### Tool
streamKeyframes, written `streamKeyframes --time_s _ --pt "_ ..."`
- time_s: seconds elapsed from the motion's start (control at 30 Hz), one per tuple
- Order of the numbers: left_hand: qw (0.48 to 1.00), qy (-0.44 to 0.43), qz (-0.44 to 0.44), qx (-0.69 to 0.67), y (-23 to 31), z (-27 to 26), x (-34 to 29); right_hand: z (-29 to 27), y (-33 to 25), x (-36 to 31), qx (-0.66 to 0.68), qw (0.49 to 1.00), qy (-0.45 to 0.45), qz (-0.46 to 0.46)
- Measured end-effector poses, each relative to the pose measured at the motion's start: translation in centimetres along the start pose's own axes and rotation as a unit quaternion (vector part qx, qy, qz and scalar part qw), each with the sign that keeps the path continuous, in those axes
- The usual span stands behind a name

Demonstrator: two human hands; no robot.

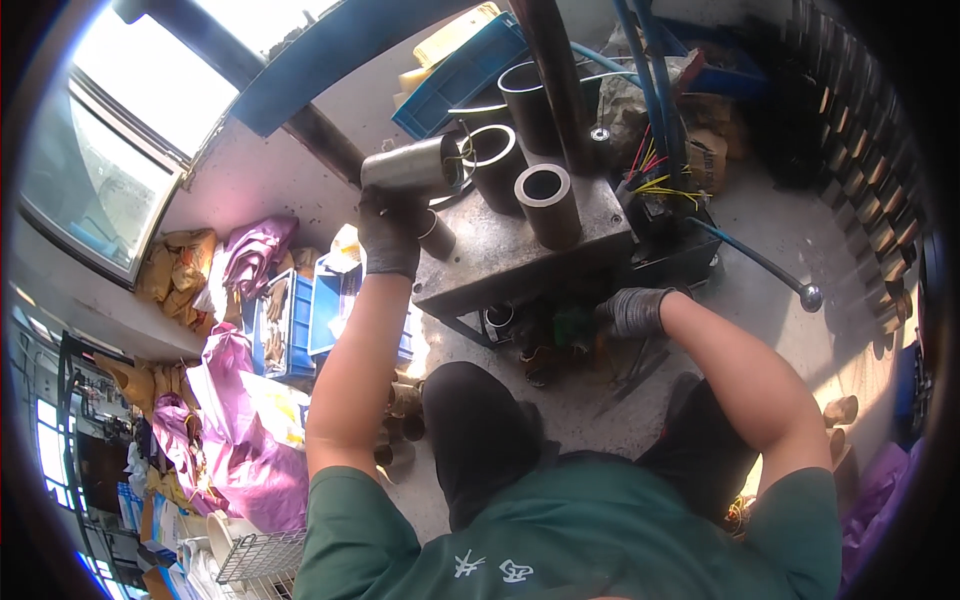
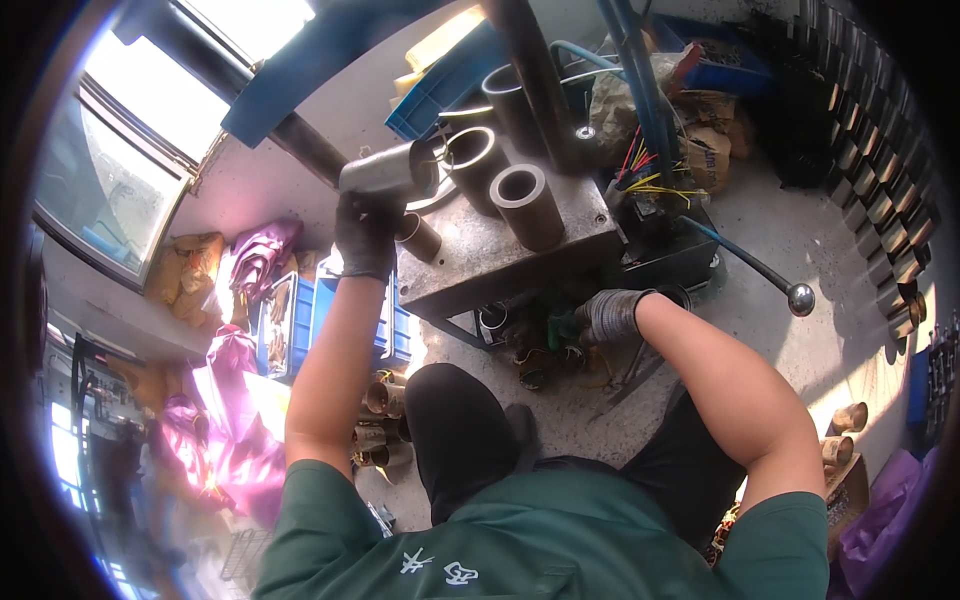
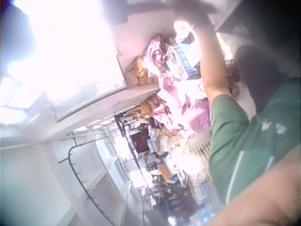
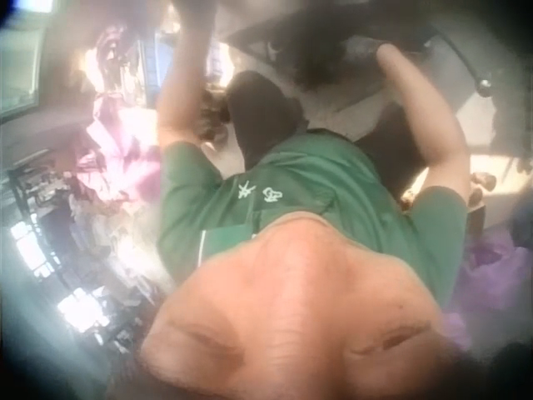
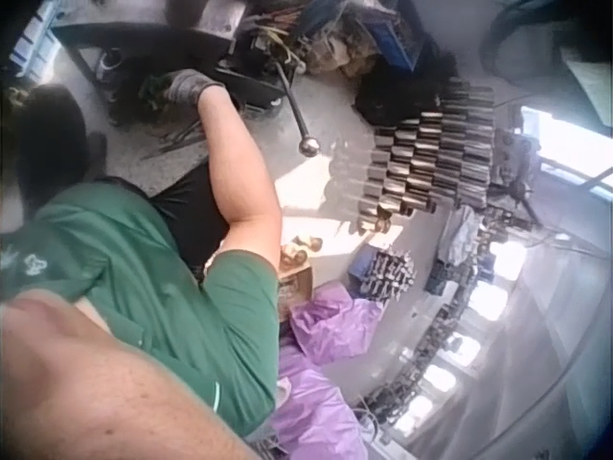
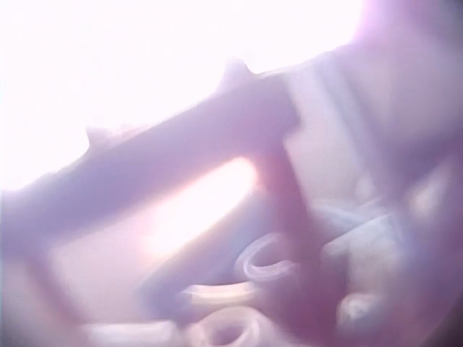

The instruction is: The person uses a hydraulic press to shape metal tubes and then places them into a storage area.

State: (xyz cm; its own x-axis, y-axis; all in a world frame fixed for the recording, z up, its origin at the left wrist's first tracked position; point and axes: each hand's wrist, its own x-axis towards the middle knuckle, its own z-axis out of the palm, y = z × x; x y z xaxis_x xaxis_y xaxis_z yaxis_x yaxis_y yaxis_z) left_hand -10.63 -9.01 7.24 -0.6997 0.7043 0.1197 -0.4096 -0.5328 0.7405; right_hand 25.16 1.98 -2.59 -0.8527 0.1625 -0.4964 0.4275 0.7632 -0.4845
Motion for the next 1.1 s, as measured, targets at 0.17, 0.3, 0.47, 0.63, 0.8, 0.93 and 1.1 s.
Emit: streamKeyframes --time_s 0.17,0.3,0.47,0.63,0.8,0.93,1.1 --pt "0.999 -0.035 -0.011 0.031 -2.3 1.3 9.7 -0.4 0.6 -0.3 0.027 1.000 0.013 0.001" --pt "0.993 -0.045 -0.028 0.108 -1.9 0.7 17.1 -0.2 1.6 0.2 0.020 1.000 0.000 0.002" --pt "0.801 -0.186 0.116 0.557 0.2 3.6 19.4 0.4 2.5 1.2 0.028 0.999 0.014 -0.012" --pt "0.833 -0.058 -0.054 0.548 0.0 9.1 18.3 0.9 3.2 2.4 0.082 0.996 0.024 -0.013" --pt "0.886 -0.019 -0.125 0.445 -2.7 11.0 20.2 0.6 3.7 2.9 0.079 0.996 0.026 -0.033" --pt "0.846 -0.033 -0.034 0.531 -2.8 11.1 19.1 0.2 3.8 2.8 0.054 0.998 0.034 -0.029" --pt "0.831 -0.106 0.067 0.542 -2.1 10.0 12.7 1.0 5.0 3.5 0.062 0.996 0.033 -0.058"
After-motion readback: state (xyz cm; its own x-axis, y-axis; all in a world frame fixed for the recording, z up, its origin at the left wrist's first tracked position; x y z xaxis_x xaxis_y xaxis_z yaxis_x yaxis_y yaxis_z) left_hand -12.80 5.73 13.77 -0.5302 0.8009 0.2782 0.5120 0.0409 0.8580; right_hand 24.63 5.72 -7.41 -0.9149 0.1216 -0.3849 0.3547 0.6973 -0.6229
